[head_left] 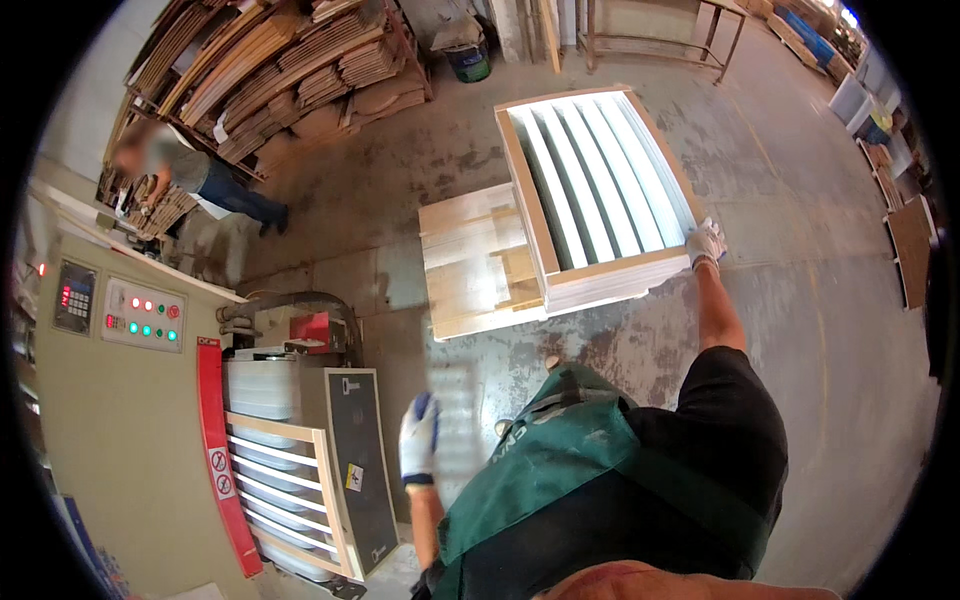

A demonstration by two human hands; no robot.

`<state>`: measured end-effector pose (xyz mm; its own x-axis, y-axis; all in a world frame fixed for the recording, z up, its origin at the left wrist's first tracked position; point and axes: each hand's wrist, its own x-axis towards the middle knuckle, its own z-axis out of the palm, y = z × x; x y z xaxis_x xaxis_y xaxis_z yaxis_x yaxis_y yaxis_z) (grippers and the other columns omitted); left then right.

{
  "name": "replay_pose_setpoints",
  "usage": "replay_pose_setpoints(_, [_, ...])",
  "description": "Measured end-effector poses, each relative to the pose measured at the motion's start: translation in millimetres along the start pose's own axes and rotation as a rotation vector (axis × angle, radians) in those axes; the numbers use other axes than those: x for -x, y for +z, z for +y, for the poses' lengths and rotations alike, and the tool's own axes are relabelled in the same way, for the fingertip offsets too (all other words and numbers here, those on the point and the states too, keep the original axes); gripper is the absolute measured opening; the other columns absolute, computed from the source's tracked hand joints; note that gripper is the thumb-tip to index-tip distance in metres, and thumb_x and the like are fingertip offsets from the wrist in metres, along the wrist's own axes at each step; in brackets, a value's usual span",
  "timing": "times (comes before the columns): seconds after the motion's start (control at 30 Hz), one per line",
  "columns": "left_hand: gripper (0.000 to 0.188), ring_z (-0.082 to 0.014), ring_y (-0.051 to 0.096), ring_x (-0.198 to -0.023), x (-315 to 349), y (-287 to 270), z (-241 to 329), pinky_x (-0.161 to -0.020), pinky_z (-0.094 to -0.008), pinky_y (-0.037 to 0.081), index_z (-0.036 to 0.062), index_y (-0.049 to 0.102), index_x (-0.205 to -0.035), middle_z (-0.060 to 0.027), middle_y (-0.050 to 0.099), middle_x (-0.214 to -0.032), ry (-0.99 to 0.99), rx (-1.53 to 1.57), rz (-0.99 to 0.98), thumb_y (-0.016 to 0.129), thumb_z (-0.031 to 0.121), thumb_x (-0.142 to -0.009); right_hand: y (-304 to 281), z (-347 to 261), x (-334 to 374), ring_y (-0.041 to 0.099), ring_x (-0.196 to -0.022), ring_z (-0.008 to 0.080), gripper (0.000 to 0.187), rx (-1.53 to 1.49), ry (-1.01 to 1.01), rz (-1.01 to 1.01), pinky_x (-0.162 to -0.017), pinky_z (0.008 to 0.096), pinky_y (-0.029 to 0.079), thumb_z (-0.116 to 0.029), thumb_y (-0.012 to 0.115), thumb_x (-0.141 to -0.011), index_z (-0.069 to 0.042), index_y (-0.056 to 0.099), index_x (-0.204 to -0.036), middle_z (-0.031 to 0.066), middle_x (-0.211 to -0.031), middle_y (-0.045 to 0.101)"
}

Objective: The person repeatedly picks up a wooden frame with vertical slats, places it onto a conveyor belt machine, and retrieves it after it passes through. The person stacks the processed frames on a pile to the right. The task involves continuous handling of the frames in a repetitive loop.

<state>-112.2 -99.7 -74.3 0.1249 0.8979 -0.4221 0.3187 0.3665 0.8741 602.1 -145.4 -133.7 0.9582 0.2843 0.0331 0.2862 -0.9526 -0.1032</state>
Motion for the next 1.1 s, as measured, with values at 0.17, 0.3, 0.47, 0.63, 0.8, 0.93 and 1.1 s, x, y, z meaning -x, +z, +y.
replay_pose_setpoints(0.17, [0.037,-0.0129,0.065,-0.090,-97,110,8,-0.082,-0.0249,0.051,-0.0031,0.063,-0.124,-0.0056,0.070,-0.105,-0.005,-0.042,-0.412,0.062,0.026,-0.100,23,19,-5,0.057,-0.122,0.0360,0.044,0.074,-0.126,0.028,-0.100,0.0536,0.044,-0.029,0.066,-0.089,-0.010,0.057,-0.127,0.0149,-0.128,0.063])
replay_pose_setpoints(0.3, [0.044,-0.0136,0.065,-0.093,-141,171,57,-0.085,-0.0272,0.051,-0.0045,0.062,-0.125,-0.0089,0.070,-0.110,0.053,-0.221,-0.438,0.061,0.031,-0.101,33,31,-1,0.057,-0.119,0.0343,0.048,0.049,-0.081,0.159,-0.095,0.0517,0.045,-0.032,0.066,-0.088,-0.009,0.056,-0.128,0.0136,-0.131,0.060])
replay_pose_setpoints(0.47, [0.061,-0.0269,0.064,-0.108,-214,204,45,-0.096,-0.0365,0.049,-0.0056,0.054,-0.133,-0.0209,0.065,-0.121,0.512,-0.568,-0.300,0.062,0.042,-0.096,45,24,24,0.056,-0.118,0.0329,0.065,0.110,-0.322,-0.014,-0.096,0.0478,0.046,-0.040,0.073,-0.082,-0.004,0.051,-0.131,0.0162,-0.125,0.059])
replay_pose_setpoints(0.63, [0.074,-0.0438,0.060,-0.116,-217,224,75,-0.101,-0.0454,0.047,-0.0044,0.046,-0.136,-0.0316,0.060,-0.125,0.264,-0.639,-0.129,0.069,0.045,-0.087,75,64,127,0.062,-0.096,0.0374,0.056,-0.218,-0.492,0.102,-0.083,0.0494,0.049,-0.043,0.077,-0.079,0.000,0.058,-0.109,0.0199,-0.100,0.064])
replay_pose_setpoints(0.8, [0.053,-0.0370,0.069,-0.101,-177,175,72,-0.089,-0.0426,0.052,-0.0026,0.065,-0.107,-0.0248,0.071,-0.104,0.064,-0.630,-0.202,0.072,0.045,-0.084,39,89,186,0.065,-0.067,0.0214,0.026,-0.718,-0.147,-0.358,-0.058,0.0364,0.050,-0.021,0.077,-0.079,-0.001,0.064,-0.088,0.0102,-0.076,0.067])
replay_pose_setpoints(0.93, [0.050,-0.0338,0.072,-0.094,-110,151,65,-0.086,-0.0407,0.054,-0.0018,0.069,-0.106,-0.0213,0.073,-0.095,0.072,-0.543,-0.152,0.074,0.042,-0.083,46,117,190,0.058,-0.054,0.0117,0.025,-1.000,-0.073,-0.586,-0.050,0.0290,0.046,-0.017,0.081,-0.075,-0.003,0.064,-0.087,0.0023,-0.066,0.062])
replay_pose_setpoints(1.1, [0.041,-0.0310,0.073,-0.091,-38,94,13,-0.083,-0.0386,0.056,0.0050,0.070,-0.109,-0.0186,0.074,-0.093,-0.063,-0.250,0.040,0.073,0.037,-0.084,15,78,207,0.053,-0.052,0.0089,0.017,-1.041,-0.251,-0.624,-0.048,0.0279,0.042,-0.010,0.076,-0.080,-0.003,0.063,-0.087,-0.0004,-0.065,0.060])
